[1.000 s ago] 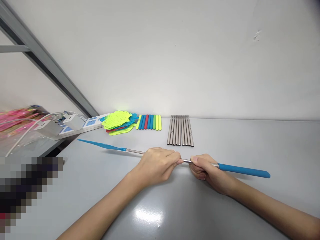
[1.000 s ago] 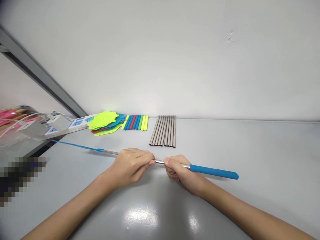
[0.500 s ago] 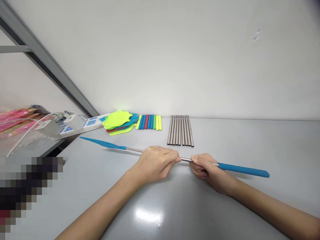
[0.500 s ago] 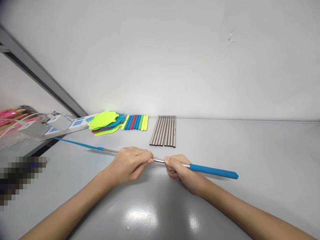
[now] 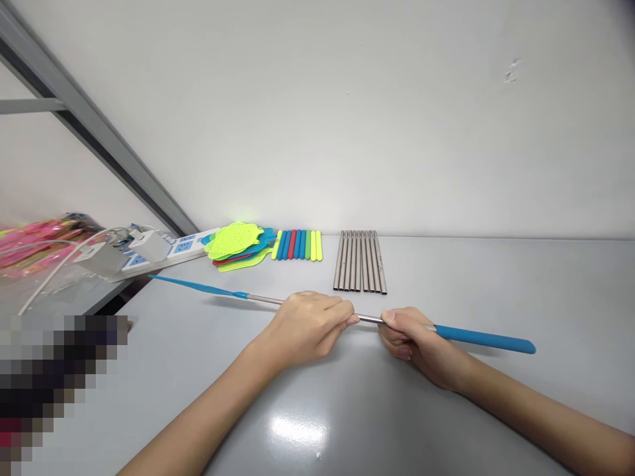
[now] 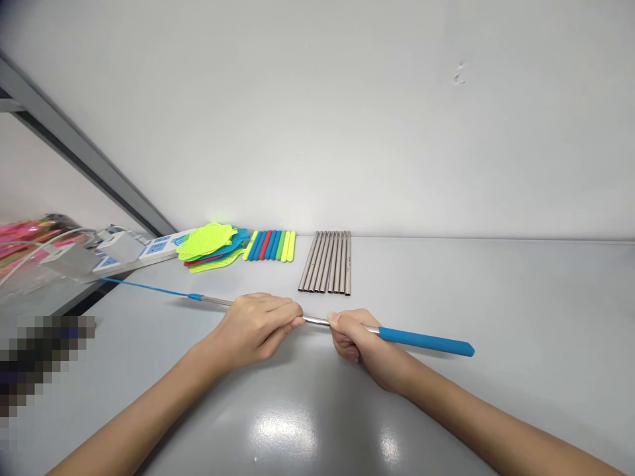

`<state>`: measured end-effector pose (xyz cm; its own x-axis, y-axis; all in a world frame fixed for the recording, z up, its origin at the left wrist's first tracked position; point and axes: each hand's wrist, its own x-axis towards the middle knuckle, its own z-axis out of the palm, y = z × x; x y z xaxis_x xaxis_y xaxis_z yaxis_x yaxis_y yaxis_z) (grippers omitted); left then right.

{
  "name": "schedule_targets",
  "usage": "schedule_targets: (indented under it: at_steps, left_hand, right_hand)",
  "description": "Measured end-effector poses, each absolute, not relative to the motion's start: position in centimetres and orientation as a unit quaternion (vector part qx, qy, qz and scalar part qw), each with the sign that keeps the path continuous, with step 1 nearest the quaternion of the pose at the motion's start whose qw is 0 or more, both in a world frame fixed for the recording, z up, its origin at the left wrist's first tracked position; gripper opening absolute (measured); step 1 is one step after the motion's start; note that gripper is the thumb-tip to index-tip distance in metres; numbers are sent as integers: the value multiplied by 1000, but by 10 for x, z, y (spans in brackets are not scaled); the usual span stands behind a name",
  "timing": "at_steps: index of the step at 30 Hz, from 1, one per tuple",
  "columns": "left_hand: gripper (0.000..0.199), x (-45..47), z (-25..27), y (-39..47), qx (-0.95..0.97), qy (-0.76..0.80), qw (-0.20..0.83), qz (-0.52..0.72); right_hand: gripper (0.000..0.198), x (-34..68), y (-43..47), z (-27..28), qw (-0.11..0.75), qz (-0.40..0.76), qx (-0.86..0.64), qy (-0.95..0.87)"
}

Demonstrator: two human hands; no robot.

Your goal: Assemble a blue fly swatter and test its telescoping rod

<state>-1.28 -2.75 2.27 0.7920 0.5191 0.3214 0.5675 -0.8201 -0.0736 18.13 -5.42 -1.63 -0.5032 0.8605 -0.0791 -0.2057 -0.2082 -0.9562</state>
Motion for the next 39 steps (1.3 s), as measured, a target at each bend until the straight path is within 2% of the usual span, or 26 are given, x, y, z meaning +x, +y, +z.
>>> schedule_targets:
  at_steps: [8,29,39]
  left_hand:
    - [24,-12,20,-29,-938,-301,84,-150]
    - [28,-7,18,-32,-932,-338,-62,-111]
    - [28,-5,19,-34,-928,-351,-85,-91]
  right_hand:
    - [41,182,-52,-16,390,726,-301,-480]
    - [37,180,-54,-13,406,713,-315,-477]
    - [42,180,-52,-14,416,696,-304,-499]
